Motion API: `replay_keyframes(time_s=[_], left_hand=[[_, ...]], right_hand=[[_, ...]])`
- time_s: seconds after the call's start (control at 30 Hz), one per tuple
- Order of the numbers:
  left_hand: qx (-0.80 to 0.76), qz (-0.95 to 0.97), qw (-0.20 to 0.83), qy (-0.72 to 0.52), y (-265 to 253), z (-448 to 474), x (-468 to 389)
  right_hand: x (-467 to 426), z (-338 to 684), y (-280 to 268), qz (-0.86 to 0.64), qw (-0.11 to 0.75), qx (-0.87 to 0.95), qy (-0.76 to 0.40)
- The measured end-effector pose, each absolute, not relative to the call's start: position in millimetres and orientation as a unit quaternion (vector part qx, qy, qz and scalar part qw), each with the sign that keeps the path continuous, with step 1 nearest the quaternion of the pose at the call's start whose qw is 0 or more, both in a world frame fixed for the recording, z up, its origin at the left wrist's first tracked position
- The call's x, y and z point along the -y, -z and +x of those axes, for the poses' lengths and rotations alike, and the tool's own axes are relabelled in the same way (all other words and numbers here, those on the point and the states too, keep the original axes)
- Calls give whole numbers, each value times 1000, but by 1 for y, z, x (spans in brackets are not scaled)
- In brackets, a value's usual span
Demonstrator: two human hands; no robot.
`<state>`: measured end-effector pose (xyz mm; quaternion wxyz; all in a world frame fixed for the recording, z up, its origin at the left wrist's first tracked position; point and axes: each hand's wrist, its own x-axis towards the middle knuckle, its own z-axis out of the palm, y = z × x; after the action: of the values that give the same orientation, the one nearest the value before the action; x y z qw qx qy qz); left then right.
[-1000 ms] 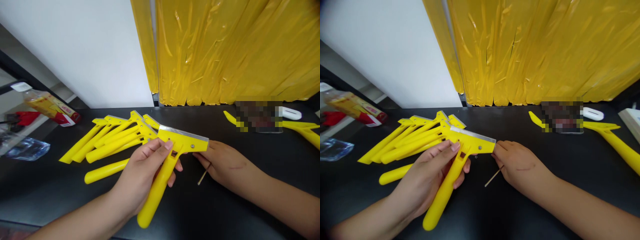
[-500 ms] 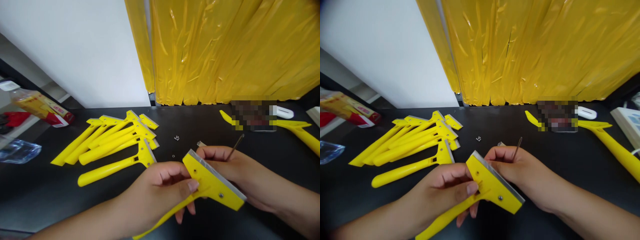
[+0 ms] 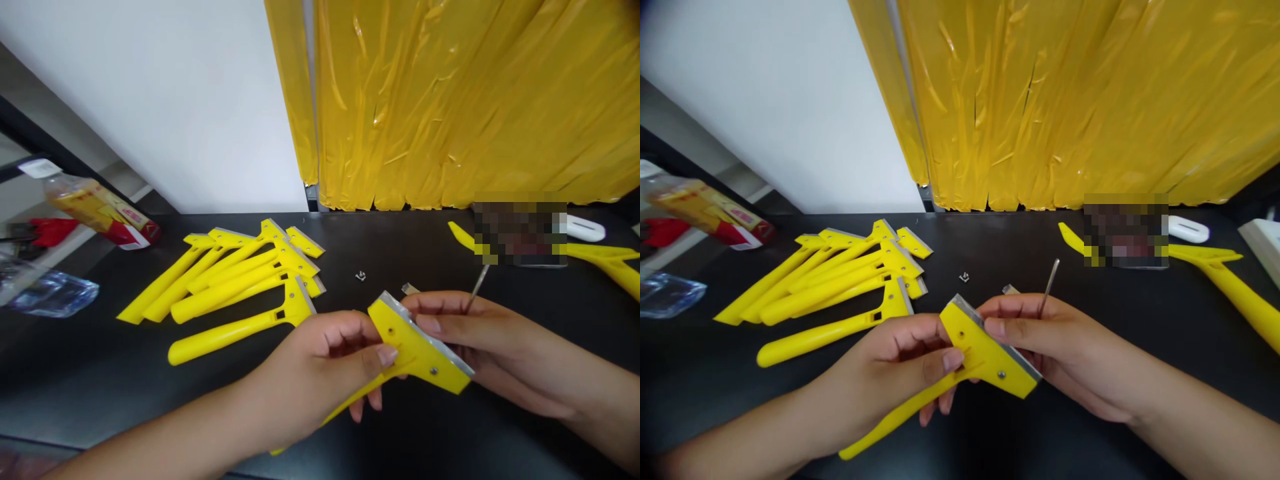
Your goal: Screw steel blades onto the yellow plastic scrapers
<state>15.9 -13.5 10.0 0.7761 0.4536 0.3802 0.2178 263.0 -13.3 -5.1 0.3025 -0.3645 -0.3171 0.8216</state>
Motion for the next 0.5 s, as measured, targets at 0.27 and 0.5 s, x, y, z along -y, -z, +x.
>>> replay_keyframes(time_s=[0.27,0.5], left_hand=[[-371,469,760,-255,-6,17,17],[-406,447,745,-283,-9,20,13]], right_hand=[[11,262,3,-385,300,347,-801],[10,261,4,-404,298,383,-776]])
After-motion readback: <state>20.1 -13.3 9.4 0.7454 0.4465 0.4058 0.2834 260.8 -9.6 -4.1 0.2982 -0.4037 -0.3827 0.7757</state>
